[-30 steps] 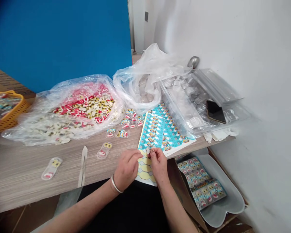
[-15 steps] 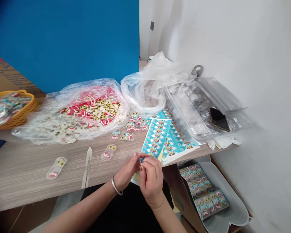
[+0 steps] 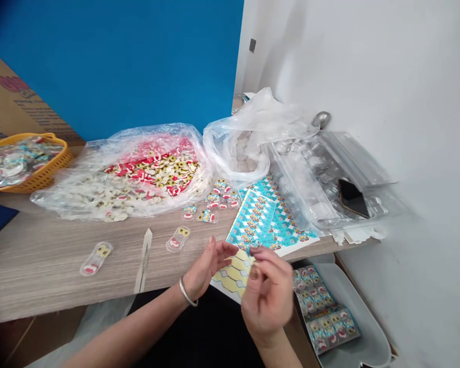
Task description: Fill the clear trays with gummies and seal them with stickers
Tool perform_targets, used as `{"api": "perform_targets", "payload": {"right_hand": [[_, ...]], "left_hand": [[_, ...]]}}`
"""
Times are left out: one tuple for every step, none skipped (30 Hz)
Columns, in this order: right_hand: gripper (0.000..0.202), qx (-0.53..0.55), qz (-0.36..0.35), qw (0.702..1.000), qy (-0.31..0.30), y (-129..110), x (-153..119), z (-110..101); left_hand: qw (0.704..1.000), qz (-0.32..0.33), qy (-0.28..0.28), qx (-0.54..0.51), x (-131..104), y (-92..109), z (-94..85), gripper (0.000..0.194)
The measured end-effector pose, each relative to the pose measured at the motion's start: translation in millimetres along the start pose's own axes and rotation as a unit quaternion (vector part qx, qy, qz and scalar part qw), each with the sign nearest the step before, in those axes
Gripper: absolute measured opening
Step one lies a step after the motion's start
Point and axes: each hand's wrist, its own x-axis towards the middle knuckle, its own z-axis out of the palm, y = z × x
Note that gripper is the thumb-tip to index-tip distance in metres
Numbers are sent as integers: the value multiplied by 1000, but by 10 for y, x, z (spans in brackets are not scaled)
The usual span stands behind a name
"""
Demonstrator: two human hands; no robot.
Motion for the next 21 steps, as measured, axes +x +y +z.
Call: {"api": "perform_targets", "payload": {"right_hand": [[17,-34,-52,998,-32,67,-53,33],[19,-62,-97,992,-59,135,-119,79],[21,-85,-133,984,-79,195,-191,133],[23,-103,-161,977,-90,239,-264,191],[24,-114,-180,972,-94,264,-330,247],[26,-120,-193,969,-97,268,-385,298],[27,-123,-200,966,-108,253,-425,340],[29,-118,-200,964,-130,225,-448,371],[30,-106,-197,961,-161,191,-454,393],[31,-85,-188,958,-198,156,-445,409],[32,-59,-174,955,-233,128,-421,422],[33,-34,-153,953,-258,110,-388,437],[34,-16,-123,955,-271,106,-346,461],[35,-5,-87,957,-275,114,-301,496],[36,-1,-48,959,-278,131,-256,545],[36,5,-10,958,-288,155,-216,608],[38,16,27,951,-308,179,-184,680],[39,36,65,937,-340,199,-165,759],[39,61,105,919,-375,210,-160,839],[37,86,148,898,-406,212,-169,917],[34,105,192,877,-429,204,-191,989]], "left_hand": [[1000,5,-6,-27,-76,66,32,67],[998,5,-19,-60,-155,134,60,66],[995,-2,-35,-92,-231,196,82,64],[992,-12,-49,-119,-298,247,96,60],[989,-21,-51,-139,-352,285,99,53],[987,-28,-40,-151,-392,309,90,43],[987,-29,-18,-158,-416,320,66,33],[986,-25,10,-162,-428,325,24,26],[986,-18,40,-164,-429,327,-35,24],[985,-10,69,-159,-426,334,-114,24],[986,-2,90,-143,-422,350,-209,25],[988,2,103,-112,-421,379,-320,26],[992,0,106,-68,-427,421,-441,27],[995,-5,102,-12,-441,473,-567,28],[995,-11,90,49,-463,534,-692,29],[991,-17,73,108,-491,598,-810,31],[985,-20,58,161,-522,660,-917,32],[977,-22,46,207,-555,717,-1011,34],[968,-25,38,246,-585,766,-1091,35],[959,-28,35,279,-610,805,-1157,36],[951,-33,35,306,-628,833,-1211,37]]}}
